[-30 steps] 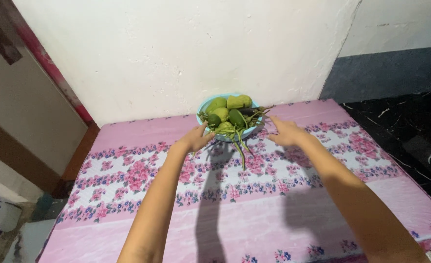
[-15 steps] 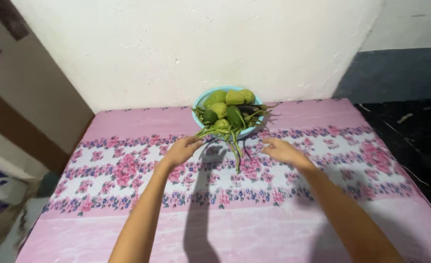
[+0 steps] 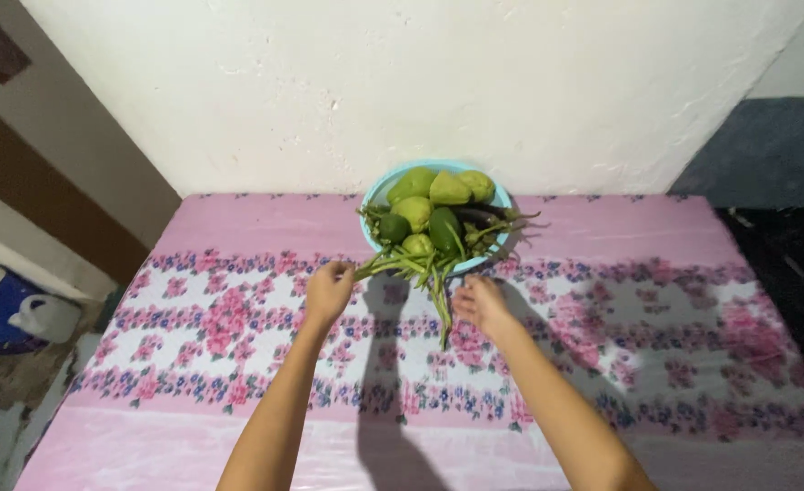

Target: Sort and arrange various green and purple vegetables in a light blue bowl on a table.

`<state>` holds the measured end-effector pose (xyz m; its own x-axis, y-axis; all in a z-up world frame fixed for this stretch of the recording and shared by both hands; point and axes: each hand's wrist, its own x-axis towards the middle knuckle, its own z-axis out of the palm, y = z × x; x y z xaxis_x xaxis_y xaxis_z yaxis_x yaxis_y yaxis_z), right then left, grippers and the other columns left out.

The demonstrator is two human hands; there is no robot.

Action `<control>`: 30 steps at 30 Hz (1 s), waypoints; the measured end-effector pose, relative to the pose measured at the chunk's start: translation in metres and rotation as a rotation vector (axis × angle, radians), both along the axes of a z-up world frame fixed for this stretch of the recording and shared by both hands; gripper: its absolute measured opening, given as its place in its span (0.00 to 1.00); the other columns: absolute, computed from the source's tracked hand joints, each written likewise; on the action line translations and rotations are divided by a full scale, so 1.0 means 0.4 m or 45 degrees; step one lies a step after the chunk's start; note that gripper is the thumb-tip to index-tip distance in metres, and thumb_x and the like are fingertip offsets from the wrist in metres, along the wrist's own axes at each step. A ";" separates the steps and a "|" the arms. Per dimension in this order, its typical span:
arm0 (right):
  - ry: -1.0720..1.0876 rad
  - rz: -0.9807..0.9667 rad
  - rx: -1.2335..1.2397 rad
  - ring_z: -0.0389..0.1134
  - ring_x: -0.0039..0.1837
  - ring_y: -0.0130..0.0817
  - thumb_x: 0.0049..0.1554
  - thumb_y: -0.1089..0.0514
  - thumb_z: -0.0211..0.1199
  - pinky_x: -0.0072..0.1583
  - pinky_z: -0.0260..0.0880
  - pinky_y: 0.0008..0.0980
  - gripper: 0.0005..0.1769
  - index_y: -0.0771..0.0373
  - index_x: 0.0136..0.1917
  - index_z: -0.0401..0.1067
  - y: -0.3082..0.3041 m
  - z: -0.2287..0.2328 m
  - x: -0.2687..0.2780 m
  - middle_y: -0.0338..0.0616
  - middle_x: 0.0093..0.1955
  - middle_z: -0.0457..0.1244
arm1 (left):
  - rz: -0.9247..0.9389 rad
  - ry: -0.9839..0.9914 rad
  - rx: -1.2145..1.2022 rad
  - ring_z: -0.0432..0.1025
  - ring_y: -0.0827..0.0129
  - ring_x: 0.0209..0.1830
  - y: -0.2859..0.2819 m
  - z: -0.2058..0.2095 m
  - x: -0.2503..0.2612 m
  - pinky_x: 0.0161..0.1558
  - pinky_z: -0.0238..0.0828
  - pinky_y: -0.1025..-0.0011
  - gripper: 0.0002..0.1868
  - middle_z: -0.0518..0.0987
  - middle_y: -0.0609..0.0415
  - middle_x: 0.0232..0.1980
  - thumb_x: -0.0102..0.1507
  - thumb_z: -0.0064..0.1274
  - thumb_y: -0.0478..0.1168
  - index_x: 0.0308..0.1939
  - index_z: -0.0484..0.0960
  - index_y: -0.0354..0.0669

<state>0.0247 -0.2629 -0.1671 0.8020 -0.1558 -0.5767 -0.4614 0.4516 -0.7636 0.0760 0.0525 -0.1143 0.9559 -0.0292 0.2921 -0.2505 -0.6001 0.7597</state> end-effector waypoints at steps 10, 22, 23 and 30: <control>-0.139 -0.152 -0.082 0.68 0.56 0.46 0.62 0.61 0.53 0.54 0.73 0.53 0.12 0.65 0.59 0.65 0.011 -0.116 0.137 0.54 0.61 0.63 | 0.100 0.436 -0.185 0.80 0.59 0.43 -0.020 -0.069 0.160 0.48 0.74 0.62 0.18 0.86 0.45 0.40 0.62 0.52 0.47 0.47 0.86 0.39; -0.069 -0.138 -0.094 0.67 0.42 0.42 0.66 0.57 0.49 0.45 0.69 0.43 0.44 0.56 0.82 0.21 -0.075 -0.086 0.118 0.59 0.51 0.65 | 0.085 -0.204 -0.291 0.76 0.58 0.47 -0.231 0.070 0.157 0.49 0.73 0.63 0.15 0.79 0.44 0.51 0.63 0.49 0.34 0.54 0.78 0.36; -0.132 -0.112 -0.151 0.67 0.41 0.40 0.63 0.59 0.50 0.44 0.70 0.42 0.41 0.51 0.79 0.28 -0.101 -0.074 0.110 0.51 0.52 0.64 | 0.016 -0.260 -0.231 0.75 0.57 0.47 -0.244 0.082 0.156 0.50 0.73 0.62 0.14 0.79 0.44 0.50 0.64 0.50 0.34 0.54 0.79 0.37; -0.070 0.179 -0.656 0.67 0.42 0.35 0.59 0.59 0.61 0.44 0.74 0.35 0.32 0.63 0.72 0.52 -0.228 0.031 0.074 0.51 0.51 0.67 | -0.203 -0.461 0.158 0.72 0.52 0.56 -0.368 0.166 0.210 0.54 0.61 0.50 0.17 0.79 0.48 0.51 0.58 0.56 0.38 0.52 0.80 0.46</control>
<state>0.0542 -0.3542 -0.1546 0.8626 -0.2962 -0.4101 -0.4432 -0.0518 -0.8949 0.1599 -0.0949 -0.0481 0.7728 -0.2247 0.5935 -0.5853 -0.6137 0.5298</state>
